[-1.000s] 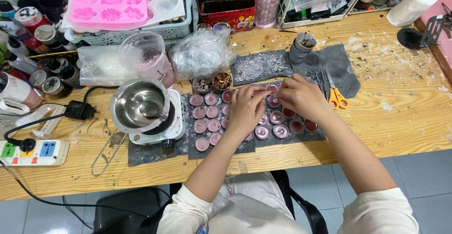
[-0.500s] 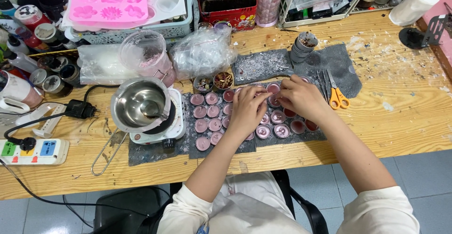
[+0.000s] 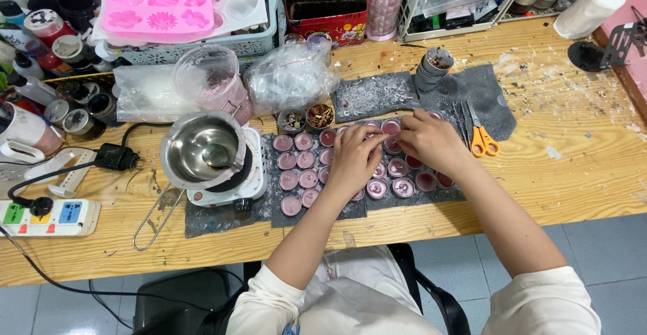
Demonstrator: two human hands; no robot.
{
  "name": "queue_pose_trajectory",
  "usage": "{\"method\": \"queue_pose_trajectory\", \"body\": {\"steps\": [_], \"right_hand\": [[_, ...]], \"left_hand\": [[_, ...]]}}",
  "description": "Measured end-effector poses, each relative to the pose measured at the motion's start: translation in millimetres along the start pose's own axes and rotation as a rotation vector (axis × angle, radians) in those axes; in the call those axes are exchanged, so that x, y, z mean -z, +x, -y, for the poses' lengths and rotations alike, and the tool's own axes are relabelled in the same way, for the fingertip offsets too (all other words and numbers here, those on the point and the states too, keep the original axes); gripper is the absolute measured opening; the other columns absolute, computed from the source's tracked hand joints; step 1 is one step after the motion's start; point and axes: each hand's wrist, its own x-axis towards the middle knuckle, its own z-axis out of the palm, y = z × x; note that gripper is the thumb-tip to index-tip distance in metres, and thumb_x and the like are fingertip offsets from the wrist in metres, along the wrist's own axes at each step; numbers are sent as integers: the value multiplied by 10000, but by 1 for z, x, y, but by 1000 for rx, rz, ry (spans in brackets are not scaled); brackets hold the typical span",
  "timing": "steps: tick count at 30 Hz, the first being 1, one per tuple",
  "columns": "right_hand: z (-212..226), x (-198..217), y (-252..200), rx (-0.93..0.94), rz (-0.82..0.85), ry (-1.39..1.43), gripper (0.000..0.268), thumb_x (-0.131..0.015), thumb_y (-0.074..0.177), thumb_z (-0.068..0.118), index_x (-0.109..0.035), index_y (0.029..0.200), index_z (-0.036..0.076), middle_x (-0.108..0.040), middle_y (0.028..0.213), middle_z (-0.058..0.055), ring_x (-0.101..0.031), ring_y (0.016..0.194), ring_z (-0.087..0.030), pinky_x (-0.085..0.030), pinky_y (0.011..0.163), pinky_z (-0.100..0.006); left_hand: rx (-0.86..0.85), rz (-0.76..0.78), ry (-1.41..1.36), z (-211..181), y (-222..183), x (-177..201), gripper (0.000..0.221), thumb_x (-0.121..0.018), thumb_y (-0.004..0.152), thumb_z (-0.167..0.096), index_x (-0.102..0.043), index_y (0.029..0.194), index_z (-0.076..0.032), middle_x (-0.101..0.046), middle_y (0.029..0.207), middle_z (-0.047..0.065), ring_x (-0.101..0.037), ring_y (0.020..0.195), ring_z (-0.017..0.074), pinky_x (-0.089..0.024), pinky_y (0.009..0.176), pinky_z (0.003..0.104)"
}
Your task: Assembling small metal candle cups by manually inserting wicks into them on a production table.
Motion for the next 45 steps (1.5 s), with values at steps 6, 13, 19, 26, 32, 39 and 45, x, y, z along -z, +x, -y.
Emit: {"method": "queue_pose_trajectory", "body": {"steps": [6, 13, 19, 26, 32, 39, 45], "right_hand": [[2, 5, 0, -7, 29, 11, 167, -767, 785, 252, -789, 902, 134, -659, 977, 22, -612, 965, -215, -580, 755, -359], [3, 8, 6, -4, 82, -36, 158, -751, 808, 258, -782, 884, 123, -661, 991, 22, -618, 989, -205, -583, 768, -355], [4, 8, 17, 125, 98, -131, 250, -727, 754, 192, -778, 983, 106, -662, 1020, 13, -624, 986, -196, -587, 755, -352], [5, 9, 28, 122, 207, -166, 245, -717, 777, 185, -733, 1003, 92, -656, 1031, 18, -629, 1033, -195, -594, 760, -333], [7, 8, 30, 131, 179, -171, 232, -713, 798, 179, -724, 1006, 76, -660, 1030, 13, -633, 1032, -202, -594, 766, -334], [7, 14, 29, 115, 220, -136, 323, -708, 765, 155, -715, 1080, 87, -665, 1038, -14, -636, 1040, -230, -593, 770, -359], [7, 12, 28, 84, 219, -116, 244, -709, 820, 194, -721, 1036, 83, -670, 1026, -20, -643, 1029, -229, -594, 765, -370]], "left_hand": [[-10, -10, -2, 2, 0, -2, 300, -649, 944, -157, -721, 1234, -142, -634, 1257, 34, -521, 1304, 263, -306, 1150, 507], [-7, 3, 10, 2, -1, -2, 292, -646, 949, -165, -720, 1229, -134, -631, 1253, 38, -523, 1302, 259, -307, 1155, 506], [4, 12, -4, 2, 0, -3, 274, -638, 953, -164, -730, 1209, -131, -634, 1248, 36, -522, 1303, 260, -304, 1147, 506], [-5, -13, -17, 3, -1, 0, 272, -632, 959, -167, -727, 1207, -108, -637, 1247, 42, -524, 1294, 264, -314, 1141, 499], [-3, -6, -26, 2, -2, 1, 265, -626, 973, -176, -720, 1207, -94, -636, 1247, 44, -525, 1296, 264, -314, 1146, 497], [9, -5, -36, 1, -2, 4, 283, -620, 969, -170, -712, 1226, -95, -632, 1247, 47, -519, 1300, 264, -302, 1146, 504], [4, 1, -11, 4, -1, 2, 280, -624, 968, -179, -713, 1221, -98, -632, 1249, 48, -516, 1308, 269, -306, 1149, 497]]}}
